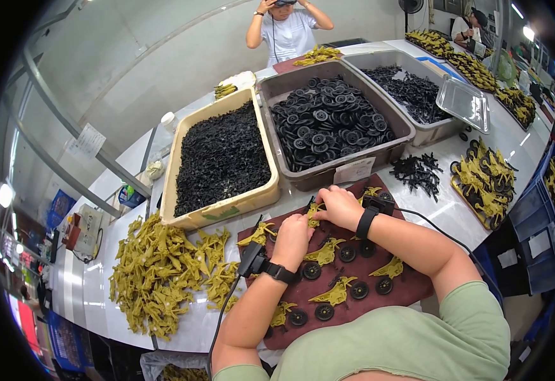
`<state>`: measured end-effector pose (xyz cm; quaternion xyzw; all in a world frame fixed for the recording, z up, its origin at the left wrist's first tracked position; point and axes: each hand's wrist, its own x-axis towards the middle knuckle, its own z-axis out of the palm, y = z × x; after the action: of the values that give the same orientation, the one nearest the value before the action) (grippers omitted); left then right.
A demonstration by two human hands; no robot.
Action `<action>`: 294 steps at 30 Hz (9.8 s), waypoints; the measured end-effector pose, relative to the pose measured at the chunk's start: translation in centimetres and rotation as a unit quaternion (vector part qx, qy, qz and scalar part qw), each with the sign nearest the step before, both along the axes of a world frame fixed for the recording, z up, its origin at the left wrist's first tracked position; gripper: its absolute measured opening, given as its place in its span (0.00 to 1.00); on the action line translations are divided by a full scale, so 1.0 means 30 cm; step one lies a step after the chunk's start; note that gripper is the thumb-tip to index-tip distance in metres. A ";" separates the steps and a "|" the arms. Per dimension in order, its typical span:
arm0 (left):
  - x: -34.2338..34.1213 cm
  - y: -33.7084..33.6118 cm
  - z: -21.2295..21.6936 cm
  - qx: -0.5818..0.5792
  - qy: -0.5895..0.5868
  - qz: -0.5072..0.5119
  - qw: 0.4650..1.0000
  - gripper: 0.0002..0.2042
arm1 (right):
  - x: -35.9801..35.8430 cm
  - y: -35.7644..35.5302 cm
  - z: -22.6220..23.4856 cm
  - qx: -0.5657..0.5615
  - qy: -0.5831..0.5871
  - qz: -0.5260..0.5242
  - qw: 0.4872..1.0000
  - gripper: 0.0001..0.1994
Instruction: Assembling small toy motorcycles by attaching wheels and other plastic components to a frame.
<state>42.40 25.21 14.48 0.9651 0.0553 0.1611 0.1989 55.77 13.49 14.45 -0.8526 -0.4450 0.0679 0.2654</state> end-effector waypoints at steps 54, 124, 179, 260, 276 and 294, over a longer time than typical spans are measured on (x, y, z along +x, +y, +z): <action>-0.112 0.027 0.130 -0.425 -0.133 -0.021 0.895 0.16 | -0.003 -0.060 0.140 0.274 0.485 0.171 0.813 0.17; 0.254 -0.234 0.095 0.035 -0.010 -0.040 0.999 0.23 | 0.166 -0.463 0.038 -0.063 0.083 0.041 0.994 0.14; 0.294 -0.296 0.009 0.070 -0.028 -0.100 0.992 0.16 | 0.299 -0.374 -0.019 0.027 0.158 -0.071 0.984 0.21; 0.100 -0.255 0.157 -0.419 -0.148 -0.058 0.894 0.29 | 0.134 -0.386 0.097 0.373 0.429 0.172 0.804 0.19; 0.044 -0.256 0.123 -0.414 -0.145 0.018 0.898 0.24 | 0.142 -0.386 0.116 0.319 0.320 0.101 0.886 0.15; -0.796 0.120 0.115 0.059 0.185 0.268 0.944 0.19 | 0.161 -0.333 -0.011 0.185 -0.090 -0.072 0.976 0.14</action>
<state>18.51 28.81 17.93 0.9374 0.3382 0.0301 0.0779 60.59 3.50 14.12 -0.8213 -0.4094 -0.1120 0.3812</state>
